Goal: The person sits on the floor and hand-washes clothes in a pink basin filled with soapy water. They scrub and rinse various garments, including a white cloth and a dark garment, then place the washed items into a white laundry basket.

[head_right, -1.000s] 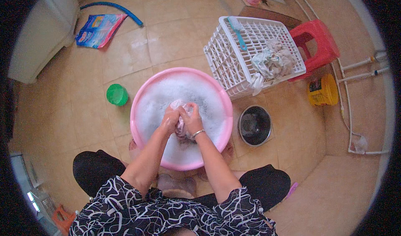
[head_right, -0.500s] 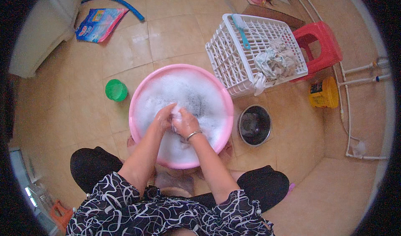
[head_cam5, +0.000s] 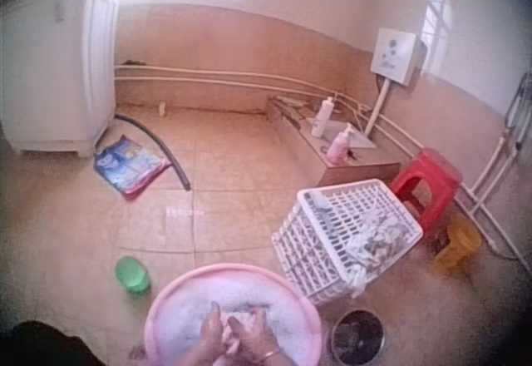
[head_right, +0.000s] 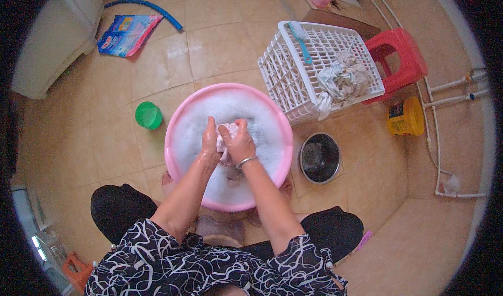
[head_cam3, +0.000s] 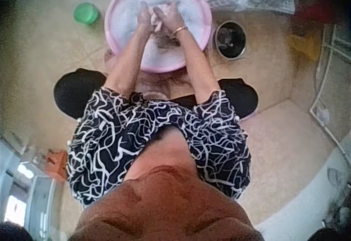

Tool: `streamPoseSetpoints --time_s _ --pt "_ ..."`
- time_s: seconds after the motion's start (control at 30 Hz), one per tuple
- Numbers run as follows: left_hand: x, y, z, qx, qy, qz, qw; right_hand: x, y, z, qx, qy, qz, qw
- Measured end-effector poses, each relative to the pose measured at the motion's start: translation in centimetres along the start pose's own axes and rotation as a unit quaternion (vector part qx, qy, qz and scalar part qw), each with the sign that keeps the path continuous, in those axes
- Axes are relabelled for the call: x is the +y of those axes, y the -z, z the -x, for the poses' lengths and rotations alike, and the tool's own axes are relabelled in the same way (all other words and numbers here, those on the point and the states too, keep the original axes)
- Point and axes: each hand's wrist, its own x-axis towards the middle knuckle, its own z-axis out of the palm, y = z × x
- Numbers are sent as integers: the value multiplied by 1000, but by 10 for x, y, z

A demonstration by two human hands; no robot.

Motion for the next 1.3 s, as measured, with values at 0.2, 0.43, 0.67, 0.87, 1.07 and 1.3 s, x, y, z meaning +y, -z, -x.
streamPoseSetpoints --time_s 0.2,0.43,0.67,0.87,1.07,1.3 --pt "36 30 -22 -77 1 102 992 25 50 -14 -302 -61 121 944" --pt "22 53 -43 -110 19 163 980 36 49 -17 35 47 -7 998" --pt "-26 24 -16 64 -17 -19 998 -3 -15 7 97 104 -41 989" --pt "-40 0 -9 8 14 15 1000 -6 7 -10 102 -13 87 991" --pt "-7 12 -19 -14 20 15 1000 7 30 0 -169 9 32 985" --pt "-21 26 -36 -72 80 108 988 26 39 -17 10 -43 -307 951"
